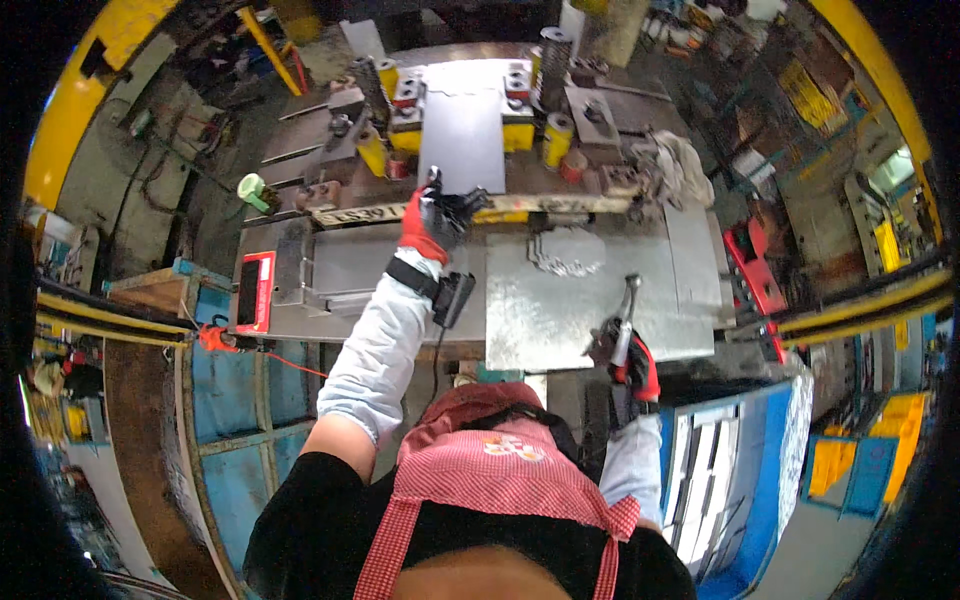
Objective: Operating a manual metal stamping press to form metal parts.
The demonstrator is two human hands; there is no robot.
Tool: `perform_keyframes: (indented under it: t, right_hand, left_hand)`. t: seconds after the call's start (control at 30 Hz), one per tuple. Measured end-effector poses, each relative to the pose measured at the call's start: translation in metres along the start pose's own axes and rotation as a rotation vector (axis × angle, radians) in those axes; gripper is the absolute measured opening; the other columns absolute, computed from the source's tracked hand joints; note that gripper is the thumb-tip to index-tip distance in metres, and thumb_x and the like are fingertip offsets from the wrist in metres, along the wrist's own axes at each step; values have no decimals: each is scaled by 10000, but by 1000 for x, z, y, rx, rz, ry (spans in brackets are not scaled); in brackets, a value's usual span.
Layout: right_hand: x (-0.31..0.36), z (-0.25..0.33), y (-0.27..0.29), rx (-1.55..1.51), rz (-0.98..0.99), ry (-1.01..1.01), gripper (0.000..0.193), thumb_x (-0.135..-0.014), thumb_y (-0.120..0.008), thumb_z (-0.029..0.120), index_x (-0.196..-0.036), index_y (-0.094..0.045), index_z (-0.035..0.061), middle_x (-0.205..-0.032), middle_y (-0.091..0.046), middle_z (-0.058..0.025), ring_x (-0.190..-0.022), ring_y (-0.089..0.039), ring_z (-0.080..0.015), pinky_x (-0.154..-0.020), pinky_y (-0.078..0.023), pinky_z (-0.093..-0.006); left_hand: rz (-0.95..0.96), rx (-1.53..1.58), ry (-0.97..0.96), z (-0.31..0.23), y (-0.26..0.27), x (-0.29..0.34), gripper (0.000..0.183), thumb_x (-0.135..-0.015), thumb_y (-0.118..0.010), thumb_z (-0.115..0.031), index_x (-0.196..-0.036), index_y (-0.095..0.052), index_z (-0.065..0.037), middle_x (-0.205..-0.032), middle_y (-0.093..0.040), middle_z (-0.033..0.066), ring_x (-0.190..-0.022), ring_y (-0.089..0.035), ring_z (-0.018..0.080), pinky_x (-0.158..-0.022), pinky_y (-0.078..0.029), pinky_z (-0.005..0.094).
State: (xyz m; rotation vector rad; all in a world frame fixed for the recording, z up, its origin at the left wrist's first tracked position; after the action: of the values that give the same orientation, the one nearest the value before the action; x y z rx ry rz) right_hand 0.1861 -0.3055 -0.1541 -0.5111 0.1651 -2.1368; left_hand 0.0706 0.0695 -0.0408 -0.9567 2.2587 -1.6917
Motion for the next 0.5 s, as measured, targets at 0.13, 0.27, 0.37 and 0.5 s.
perform_keyframes:
  t: [0.13, 0.27, 0.37, 0.5]
  right_hand:
    - [17, 17, -49, -858, 448, -91, 465, -874, -424, 234, -1311, -309, 123, -748, -546, -39, -515, -451, -107, -445, -377, -246]
    - [8, 76, -86, 3, -62, 127, 459, -806, -515, 202, -1219, -394, 43, -1042, -566, -89, -593, -488, -90, -517, -397, -220]
    - [-9, 115, -140, 95, -130, 189, 372, -740, -582, 168, -1061, -497, 1, -772, -564, -25, -578, -496, -78, -503, -401, -215]
    - [-41, 136, -210, 488, -56, 350, 398, -698, -612, 132, -1058, -496, 9, -701, -536, -61, -607, -522, -126, -548, -431, -282]
  left_hand:
    - [12, -70, 11, 0, -10, -1, 488, -820, -539, -406, -1129, -439, -41, -1009, -545, 220, -826, -589, 371, -721, -519, 413]
    - [-67, -84, -84, -11, 2, 8, 500, -822, -535, -405, -1078, -430, 11, -944, -551, 262, -776, -600, 373, -699, -530, 411]
    - [-54, -66, -86, -7, 3, 0, 508, -818, -543, -395, -1108, -400, -3, -936, -555, 250, -779, -597, 374, -697, -530, 424]
    - [-36, -62, -135, -4, -3, 0, 471, -832, -514, -390, -1091, -431, -5, -911, -567, 219, -781, -601, 356, -701, -531, 413]
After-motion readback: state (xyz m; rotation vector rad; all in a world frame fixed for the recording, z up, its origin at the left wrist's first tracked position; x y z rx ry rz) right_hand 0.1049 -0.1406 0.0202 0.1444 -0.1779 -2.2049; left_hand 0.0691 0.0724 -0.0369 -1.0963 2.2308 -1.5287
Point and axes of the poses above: each hand's wrist, its own x-axis away from the middle knuckle, its own y-axis out of the back of the hand, z = x × y, the point moved 9 cm from there along -x, towards the middle knuckle
